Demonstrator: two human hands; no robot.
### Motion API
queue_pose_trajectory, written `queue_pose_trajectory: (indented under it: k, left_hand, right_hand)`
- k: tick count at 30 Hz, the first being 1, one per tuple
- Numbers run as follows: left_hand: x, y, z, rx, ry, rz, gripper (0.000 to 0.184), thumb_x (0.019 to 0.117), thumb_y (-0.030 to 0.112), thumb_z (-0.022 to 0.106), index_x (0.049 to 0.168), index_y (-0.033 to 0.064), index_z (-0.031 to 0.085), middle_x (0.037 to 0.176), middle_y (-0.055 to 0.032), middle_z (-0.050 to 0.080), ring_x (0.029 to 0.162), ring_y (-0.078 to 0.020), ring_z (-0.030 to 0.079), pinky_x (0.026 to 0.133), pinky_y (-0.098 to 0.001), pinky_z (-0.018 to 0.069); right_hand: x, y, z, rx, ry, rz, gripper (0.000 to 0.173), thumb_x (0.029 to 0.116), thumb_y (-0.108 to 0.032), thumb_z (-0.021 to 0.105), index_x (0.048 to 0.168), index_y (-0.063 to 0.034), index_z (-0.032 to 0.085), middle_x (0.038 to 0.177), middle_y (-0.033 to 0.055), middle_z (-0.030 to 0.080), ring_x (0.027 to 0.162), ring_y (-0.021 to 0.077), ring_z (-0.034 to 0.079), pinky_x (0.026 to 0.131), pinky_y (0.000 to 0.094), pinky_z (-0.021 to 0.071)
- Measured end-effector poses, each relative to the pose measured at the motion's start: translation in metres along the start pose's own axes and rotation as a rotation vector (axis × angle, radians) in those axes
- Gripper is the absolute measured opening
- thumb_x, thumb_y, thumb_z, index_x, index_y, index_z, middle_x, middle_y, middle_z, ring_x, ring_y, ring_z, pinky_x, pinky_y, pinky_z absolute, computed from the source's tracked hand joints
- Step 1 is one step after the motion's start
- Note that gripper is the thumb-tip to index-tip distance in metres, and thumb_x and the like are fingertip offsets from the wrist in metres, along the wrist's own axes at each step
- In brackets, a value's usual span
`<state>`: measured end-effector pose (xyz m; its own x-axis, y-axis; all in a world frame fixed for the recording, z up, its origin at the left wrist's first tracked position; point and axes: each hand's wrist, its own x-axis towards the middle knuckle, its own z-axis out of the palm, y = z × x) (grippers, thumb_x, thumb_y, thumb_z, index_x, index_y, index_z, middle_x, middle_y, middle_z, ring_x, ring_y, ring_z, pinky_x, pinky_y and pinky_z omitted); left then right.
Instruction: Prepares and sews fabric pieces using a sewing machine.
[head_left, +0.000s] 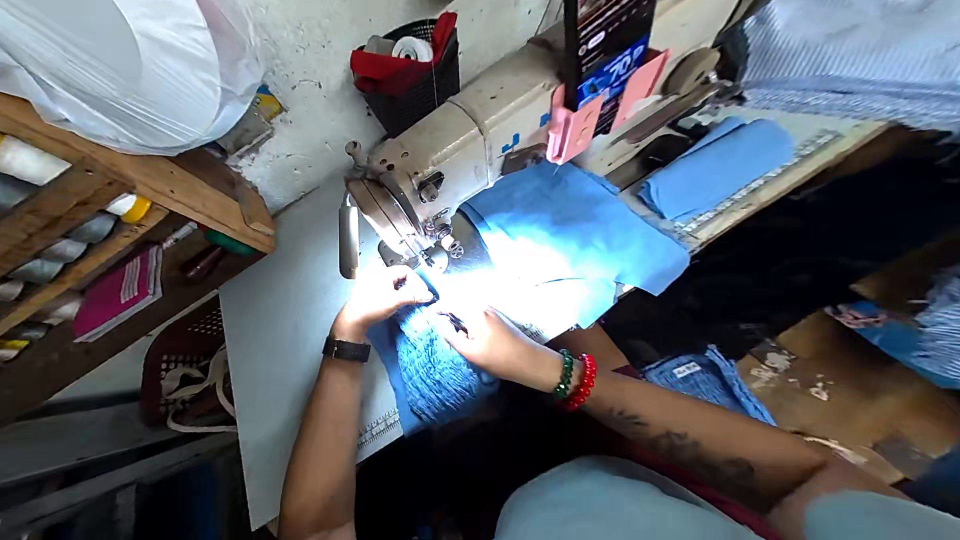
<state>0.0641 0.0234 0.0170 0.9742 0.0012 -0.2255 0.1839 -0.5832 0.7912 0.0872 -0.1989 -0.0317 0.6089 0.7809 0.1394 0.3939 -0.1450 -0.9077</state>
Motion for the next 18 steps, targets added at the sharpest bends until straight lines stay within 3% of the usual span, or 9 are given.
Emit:
queue_pose_trajectory:
  k: [2,4,8,10,14,18]
  left_hand:
    - [0.0,0.0,0.003,0.009,0.019,0.017,0.006,0.0912,0.01,0.072,0.091,0.0042,0.068,0.082,0.0005,0.065,0.076,-0.0048,0.06,0.074,-0.0256,0.0513]
    - [-0.002,0.005,0.004,-0.017,0.035,0.019,0.007,0.0933,0.008,0.068,0.099,0.0039,0.071,0.091,-0.0011,0.07,0.084,-0.0059,0.064,0.08,-0.0276,0.0537]
    - [0.001,0.0,0.004,-0.129,0.044,-0.001,0.029,0.0901,0.002,0.07,0.119,0.0036,0.067,0.094,-0.0006,0.069,0.082,-0.0042,0.063,0.077,-0.0233,0.0543]
    - [0.0,-0.004,0.007,-0.1,0.09,-0.047,0.028,0.0875,0.005,0.076,0.114,0.0044,0.068,0.088,0.0,0.067,0.077,-0.004,0.061,0.073,-0.0228,0.0526]
    - [-0.003,-0.003,0.009,0.062,0.171,-0.1,0.018,0.0855,0.018,0.082,0.084,0.008,0.067,0.071,0.0035,0.06,0.065,-0.0042,0.055,0.064,-0.0246,0.0473]
    - [-0.004,-0.001,0.011,0.056,0.173,-0.088,0.016,0.0869,0.014,0.08,0.085,0.0062,0.067,0.076,0.0,0.061,0.071,-0.0068,0.057,0.068,-0.0266,0.0483]
  right_hand:
    - [-0.003,-0.001,0.001,0.0,0.005,-0.007,0.032,0.1006,-0.017,0.054,0.124,-0.0004,0.07,0.119,0.0156,0.07,0.111,0.0232,0.066,0.098,0.0401,0.0522]
    - [-0.003,-0.006,-0.001,-0.052,0.03,-0.062,0.031,0.0992,-0.017,0.056,0.122,-0.0027,0.072,0.124,0.014,0.068,0.112,0.0218,0.066,0.097,0.0382,0.0539]
    - [0.009,0.001,-0.006,-0.15,0.032,-0.055,0.028,0.1009,-0.025,0.059,0.115,-0.0063,0.074,0.111,0.0116,0.07,0.096,0.0229,0.069,0.083,0.0425,0.0581]
    - [0.014,0.008,-0.006,-0.119,0.036,-0.028,0.027,0.1013,-0.024,0.059,0.113,-0.0054,0.075,0.109,0.0113,0.07,0.093,0.021,0.069,0.083,0.0399,0.0584]
    - [0.016,0.009,-0.007,-0.088,0.006,-0.014,0.025,0.1013,-0.02,0.057,0.11,-0.004,0.075,0.111,0.0128,0.069,0.096,0.0208,0.068,0.086,0.0381,0.0571]
    - [0.018,0.011,-0.004,-0.107,0.021,-0.025,0.024,0.1011,-0.019,0.058,0.111,-0.0044,0.075,0.112,0.0123,0.068,0.096,0.0201,0.068,0.085,0.037,0.0574]
